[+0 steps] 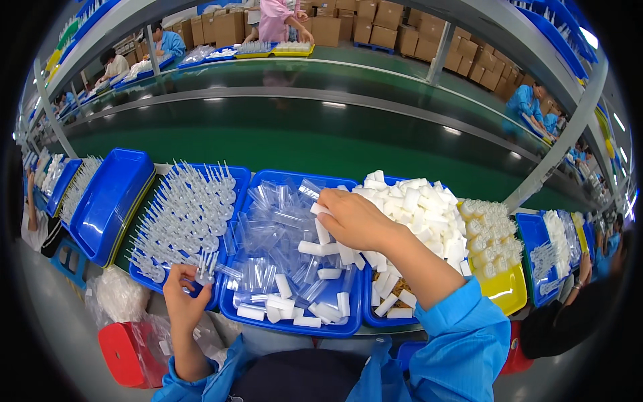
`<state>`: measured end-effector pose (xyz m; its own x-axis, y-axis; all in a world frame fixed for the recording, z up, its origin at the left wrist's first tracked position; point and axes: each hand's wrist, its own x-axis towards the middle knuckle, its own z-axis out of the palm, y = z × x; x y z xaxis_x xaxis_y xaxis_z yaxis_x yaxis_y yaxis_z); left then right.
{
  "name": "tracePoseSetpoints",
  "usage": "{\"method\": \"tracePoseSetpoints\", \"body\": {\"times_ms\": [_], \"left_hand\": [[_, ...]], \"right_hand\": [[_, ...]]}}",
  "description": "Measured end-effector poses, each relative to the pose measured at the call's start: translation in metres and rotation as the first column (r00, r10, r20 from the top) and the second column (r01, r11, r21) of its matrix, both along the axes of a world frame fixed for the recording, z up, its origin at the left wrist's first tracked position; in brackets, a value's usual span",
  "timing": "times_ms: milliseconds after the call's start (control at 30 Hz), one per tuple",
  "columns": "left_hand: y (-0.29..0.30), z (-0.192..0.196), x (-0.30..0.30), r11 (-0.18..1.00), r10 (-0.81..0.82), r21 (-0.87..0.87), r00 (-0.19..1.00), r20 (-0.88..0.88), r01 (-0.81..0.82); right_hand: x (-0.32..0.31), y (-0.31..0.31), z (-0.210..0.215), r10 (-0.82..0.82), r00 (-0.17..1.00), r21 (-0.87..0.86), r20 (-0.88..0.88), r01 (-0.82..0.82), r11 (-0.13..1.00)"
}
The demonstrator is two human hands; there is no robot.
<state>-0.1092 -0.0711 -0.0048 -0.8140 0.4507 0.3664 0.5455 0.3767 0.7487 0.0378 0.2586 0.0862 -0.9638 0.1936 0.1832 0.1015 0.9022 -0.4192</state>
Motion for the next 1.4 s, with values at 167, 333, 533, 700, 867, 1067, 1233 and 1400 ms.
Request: {"method": "tracePoseSetpoints", "body": {"times_ms": [167, 333, 533, 700, 867, 1067, 1233, 1400], "left_hand": [[-0.011, -0.001, 0.01, 0.918, -0.119, 0.396, 0.955, 0.273, 0.001], [-0.016, 0.009, 0.022, 0.814, -0.26, 0.558, 0.961, 0.099, 0.162], [0.023, 0.024, 0.063, 0.778, -0.45, 0.541, 0.884, 0.129, 0.318], [0.054, 0.027, 0.087, 0.731, -0.627, 0.465, 0.761, 0.168, 0.5], [0.062, 0.023, 0.096, 0.747, -0.62, 0.386, 0.777, 0.112, 0.541], [0.06, 0.024, 0.099, 0.779, -0.601, 0.237, 0.799, 0.018, 0.58], [0.062, 0.018, 0.106, 0.765, -0.607, 0.348, 0.787, 0.107, 0.542], [0.064, 0.015, 0.103, 0.755, -0.596, 0.378, 0.801, 0.058, 0.536]], "right_hand": [[0.05, -0.039, 0.034, -0.172, 0.981, -0.294, -0.085, 0.14, 0.946], [0.117, -0.062, 0.019, -0.289, 0.931, -0.46, -0.224, 0.16, 0.873], [0.14, -0.086, -0.026, -0.471, 0.82, -0.699, -0.324, 0.127, 0.704], [0.138, -0.102, -0.053, -0.478, 0.766, -0.773, -0.43, -0.039, 0.633], [0.138, -0.11, -0.063, -0.497, 0.757, -0.826, -0.424, -0.098, 0.556], [0.141, -0.116, -0.056, -0.666, 0.701, -0.947, -0.256, -0.044, 0.318], [0.138, -0.111, -0.063, -0.536, 0.732, -0.855, -0.421, -0.123, 0.503], [0.14, -0.107, -0.06, -0.477, 0.766, -0.811, -0.43, -0.095, 0.577]]}}
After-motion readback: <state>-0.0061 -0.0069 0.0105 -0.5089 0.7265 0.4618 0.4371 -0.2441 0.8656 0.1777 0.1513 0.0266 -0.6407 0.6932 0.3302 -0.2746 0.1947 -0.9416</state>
